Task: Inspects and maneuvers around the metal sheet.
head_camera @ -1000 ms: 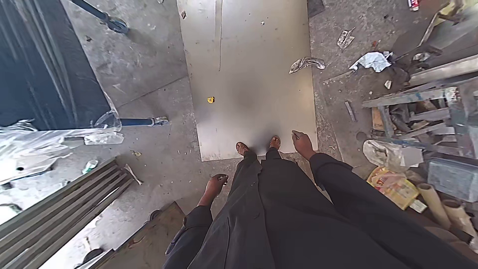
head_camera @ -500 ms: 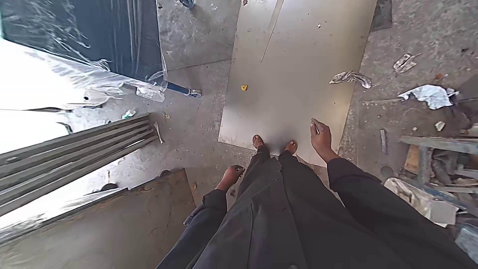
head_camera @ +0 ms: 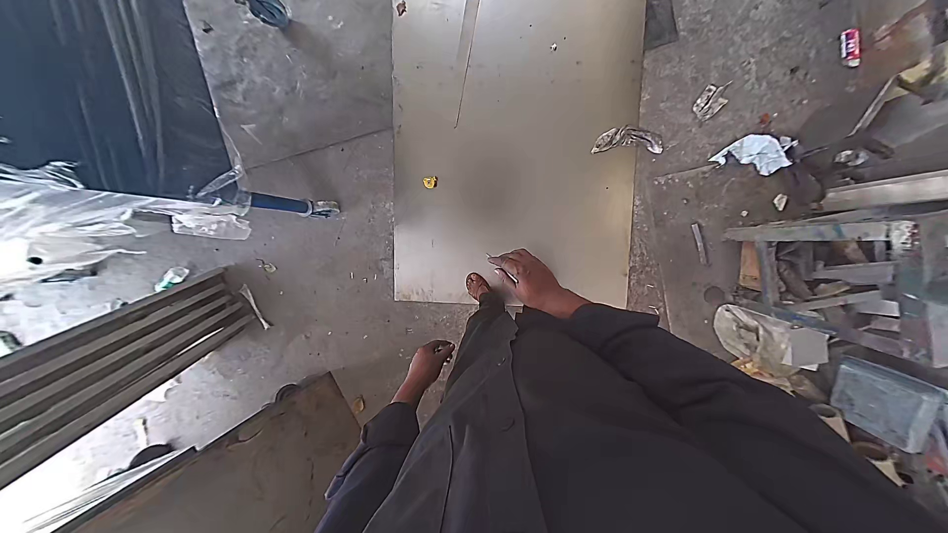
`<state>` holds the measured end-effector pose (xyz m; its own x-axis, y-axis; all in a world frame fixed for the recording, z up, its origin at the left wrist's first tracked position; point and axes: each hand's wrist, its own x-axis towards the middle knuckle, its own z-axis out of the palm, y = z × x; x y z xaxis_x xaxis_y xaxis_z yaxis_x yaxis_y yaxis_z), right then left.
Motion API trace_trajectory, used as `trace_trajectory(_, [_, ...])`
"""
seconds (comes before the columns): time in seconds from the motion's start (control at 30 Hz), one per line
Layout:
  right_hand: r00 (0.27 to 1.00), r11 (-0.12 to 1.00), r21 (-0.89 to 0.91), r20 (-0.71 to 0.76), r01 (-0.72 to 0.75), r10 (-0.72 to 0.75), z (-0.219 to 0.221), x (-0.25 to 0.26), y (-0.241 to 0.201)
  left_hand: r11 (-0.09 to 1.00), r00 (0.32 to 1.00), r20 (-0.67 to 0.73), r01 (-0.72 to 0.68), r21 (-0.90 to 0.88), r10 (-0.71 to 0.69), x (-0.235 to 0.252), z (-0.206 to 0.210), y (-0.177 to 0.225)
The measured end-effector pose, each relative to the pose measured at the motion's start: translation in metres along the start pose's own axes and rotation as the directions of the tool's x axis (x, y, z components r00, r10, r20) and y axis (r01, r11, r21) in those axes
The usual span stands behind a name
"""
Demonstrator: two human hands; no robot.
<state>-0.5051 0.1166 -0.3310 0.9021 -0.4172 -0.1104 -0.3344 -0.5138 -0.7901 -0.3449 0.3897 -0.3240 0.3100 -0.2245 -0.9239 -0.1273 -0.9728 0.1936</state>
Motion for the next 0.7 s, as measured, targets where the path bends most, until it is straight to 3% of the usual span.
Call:
trace_trajectory(0.1, [0.988,0.986,-0.082,-0.058,-0.147,0.143,-0.019,-0.019,0.048,1.0,1.0,0.007,-0.005,0.014,0.005,0.005,-0.001,0.002])
trace_trajectory(0.17, [0.942,0.943,-0.091,-0.137,-0.32,0.306,-0.038,-0.041,0.083,1.0,1.0,0.009,-0.001,0.024,0.001,0.006,-0.001,0.003])
trace_trajectory(0.23, [0.824,0.826,-0.116,-0.225,-0.552,0.519,-0.062,-0.07,0.115,1.0,1.0,0.014,0.004,0.026,-0.004,0.007,0.0,0.004])
trace_trajectory(0.3, [0.663,0.641,-0.18,-0.299,-0.746,0.687,-0.085,-0.1,0.142,1.0,1.0,0.014,0.008,0.026,-0.008,0.007,0.001,0.005])
trace_trajectory(0.37, [0.544,0.494,-0.228,-0.316,-0.839,0.777,-0.101,-0.13,0.16,0.999,1.0,0.019,0.005,0.031,-0.005,0.007,0.001,0.005])
trace_trajectory(0.43, [0.489,0.433,-0.237,-0.293,-0.87,0.822,-0.109,-0.15,0.163,0.999,1.0,0.022,0.007,0.043,-0.008,0.008,0.001,0.006])
trace_trajectory(0.6, [0.514,0.48,-0.201,-0.176,-0.854,0.84,-0.09,-0.162,0.152,0.997,1.0,0.024,0.012,0.076,-0.014,0.007,0.001,0.008])
trace_trajectory(0.7, [0.604,0.58,-0.21,-0.077,-0.787,0.793,-0.062,-0.149,0.141,0.997,1.0,0.024,0.008,0.078,-0.01,0.006,0.0,0.011])
